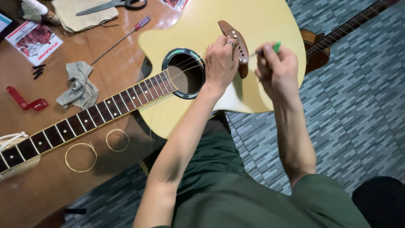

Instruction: The person replaces a guitar string on an acoustic guitar. They thread the string through the bridge, use a green string winder to wind the string onto the tuning peg, and then tune the string using a digital tuner attached to the headstock.

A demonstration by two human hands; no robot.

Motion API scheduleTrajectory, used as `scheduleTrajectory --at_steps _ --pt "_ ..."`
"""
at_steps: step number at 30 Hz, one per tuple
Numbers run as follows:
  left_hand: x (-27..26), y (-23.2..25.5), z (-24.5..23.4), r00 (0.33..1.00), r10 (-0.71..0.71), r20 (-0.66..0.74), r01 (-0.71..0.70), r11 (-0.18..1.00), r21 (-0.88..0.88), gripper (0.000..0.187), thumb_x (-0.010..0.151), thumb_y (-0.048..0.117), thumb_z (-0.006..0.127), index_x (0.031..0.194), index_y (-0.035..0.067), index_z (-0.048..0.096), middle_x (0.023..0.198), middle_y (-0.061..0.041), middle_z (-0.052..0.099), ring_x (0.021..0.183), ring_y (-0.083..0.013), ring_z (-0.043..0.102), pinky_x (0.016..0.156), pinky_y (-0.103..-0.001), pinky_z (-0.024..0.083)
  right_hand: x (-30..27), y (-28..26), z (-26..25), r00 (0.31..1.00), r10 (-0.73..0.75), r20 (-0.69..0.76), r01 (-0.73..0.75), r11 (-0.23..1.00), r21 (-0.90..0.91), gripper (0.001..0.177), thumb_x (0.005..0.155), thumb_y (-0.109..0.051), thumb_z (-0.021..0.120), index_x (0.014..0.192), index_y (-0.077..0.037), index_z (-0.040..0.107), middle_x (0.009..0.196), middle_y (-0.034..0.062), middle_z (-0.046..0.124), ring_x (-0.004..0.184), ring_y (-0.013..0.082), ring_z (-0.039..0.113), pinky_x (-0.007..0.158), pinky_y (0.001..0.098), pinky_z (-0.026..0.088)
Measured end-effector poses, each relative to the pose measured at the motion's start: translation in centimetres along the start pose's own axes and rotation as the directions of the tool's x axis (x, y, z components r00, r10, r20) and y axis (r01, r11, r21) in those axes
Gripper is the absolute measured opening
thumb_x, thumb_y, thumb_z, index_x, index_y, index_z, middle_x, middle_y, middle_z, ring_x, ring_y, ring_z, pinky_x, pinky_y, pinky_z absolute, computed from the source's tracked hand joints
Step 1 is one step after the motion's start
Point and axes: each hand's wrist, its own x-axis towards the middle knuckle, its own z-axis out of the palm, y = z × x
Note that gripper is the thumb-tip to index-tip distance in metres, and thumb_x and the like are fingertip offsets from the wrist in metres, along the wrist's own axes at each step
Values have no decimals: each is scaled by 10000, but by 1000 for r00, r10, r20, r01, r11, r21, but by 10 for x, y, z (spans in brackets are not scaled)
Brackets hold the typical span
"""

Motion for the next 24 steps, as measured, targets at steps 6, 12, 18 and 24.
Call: scheduleTrajectory --at_steps 6,12,18,24 --pt "0 10 -9 1000 -9 -10 9 1000 -13 66 919 70 640 963 63 688 929 -109 636 695 -352 608 761 -472 504 -79 -10 25 978 -170 -119 179 982 66 211 1052 -195 613 939 -19 641 585 23 413 474 75 326 451 233 318" --pt "1 13 -13 1000 -13 5 13 999 -31 122 876 17 624 994 35 647 925 -117 622 717 -346 594 783 -451 488 -108 -15 34 961 -273 -37 275 941 197 293 1036 -265 668 991 20 618 795 78 542 486 62 310 437 242 281" --pt "1 13 -14 1000 -19 11 20 998 -56 114 841 -14 631 909 50 566 879 -103 566 656 -345 522 749 -435 476 -118 -20 40 964 -263 -40 266 946 183 280 1024 -273 676 982 2 639 815 76 556 550 70 391 446 215 328" --pt "-2 13 -11 997 42 -66 -29 983 181 60 925 52 619 955 80 664 870 -74 587 578 -378 555 584 -488 470 -118 -13 38 942 -330 -64 336 928 162 278 1040 -260 664 1010 14 625 813 92 544 531 75 377 456 219 318"
